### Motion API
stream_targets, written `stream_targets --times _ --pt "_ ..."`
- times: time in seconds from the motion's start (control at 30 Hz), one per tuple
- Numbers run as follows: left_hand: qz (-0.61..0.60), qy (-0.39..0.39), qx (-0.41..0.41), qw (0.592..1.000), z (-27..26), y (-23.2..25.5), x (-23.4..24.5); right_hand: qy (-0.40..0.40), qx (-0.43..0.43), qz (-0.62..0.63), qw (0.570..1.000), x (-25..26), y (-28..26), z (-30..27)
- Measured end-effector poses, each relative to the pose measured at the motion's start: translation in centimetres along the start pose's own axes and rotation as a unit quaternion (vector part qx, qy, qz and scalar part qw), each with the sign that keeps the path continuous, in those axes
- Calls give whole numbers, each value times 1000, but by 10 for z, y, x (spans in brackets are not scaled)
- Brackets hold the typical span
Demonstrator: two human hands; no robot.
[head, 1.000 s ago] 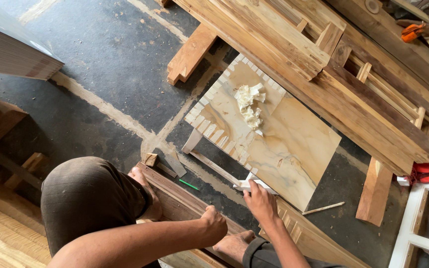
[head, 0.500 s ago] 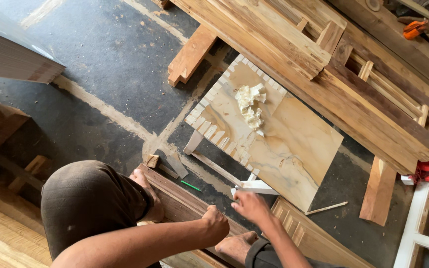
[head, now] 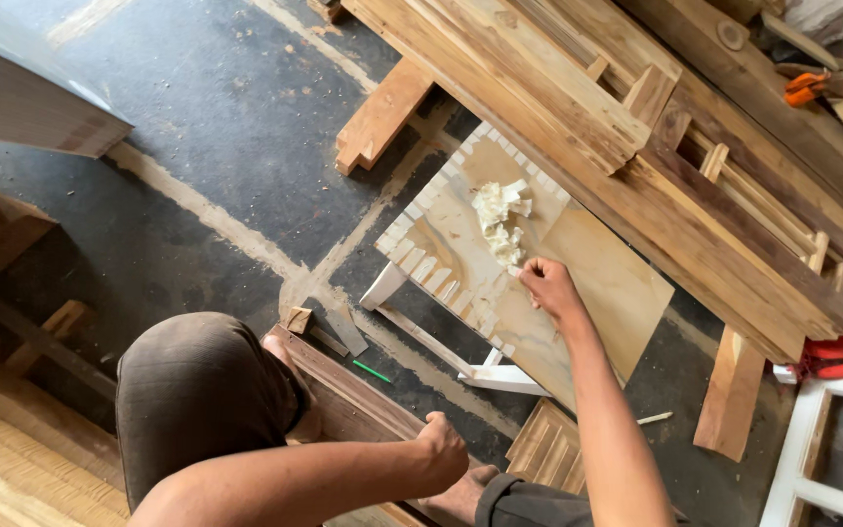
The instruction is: The person sits on the floor and applies glue to the joints of a wooden frame using a small stick. They repeatedly dip the stick into a pile of white glue and spread it along the edges of the frame.
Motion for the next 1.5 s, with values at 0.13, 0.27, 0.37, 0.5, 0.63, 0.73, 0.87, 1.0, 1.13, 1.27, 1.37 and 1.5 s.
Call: stream_targets --times 0.13,0.27,0.37,0.5,0.63,0.73,0.87,1.0,1.13,1.27,1.37,1.5 --pt "1 -6 15 1000 -3 -8 13 54 6 -204 977 3 -3 36" --pt "4 -30 -4 1000 -15 -7 20 101 64 -297 947 0 -10 37" --pt "14 -26 -4 1000 -18 -7 26 158 74 -320 931 13 -20 23" --pt "19 -23 -12 999 -16 -8 24 191 43 -300 934 6 -40 -15" --pt "17 9 5 1000 -8 -2 22 139 21 -325 935 -30 -50 -99" --pt "2 20 6 1000 -4 -5 18 138 152 -347 915 -55 -66 -160" --pt "22 -20 -11 1000 -5 2 5 166 181 -336 909 -67 -74 -197" --pt "21 -22 -20 999 -8 7 -7 183 192 -362 893 -76 -82 -188" --pt "21 -4 -9 1000 -7 11 -22 194 169 -369 893 -75 -72 -187" --pt "34 -24 6 999 -5 3 -36 191 157 -344 906 -71 -67 -183" --pt "33 -39 9 999 -3 1 -42 179 150 -337 912 -70 -66 -179" --pt "31 -62 -10 998 -1 5 -47 171 142 -346 911 -70 -64 -175"
Point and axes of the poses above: each hand's wrist, its own z-axis towards the middle knuckle, its own x-axis out of the back of the hand, y = z × x, the point moved 4 cm from there along z, towards the middle knuckle, and after that the axes turned 2 degrees about x, right-handed, at the moved point
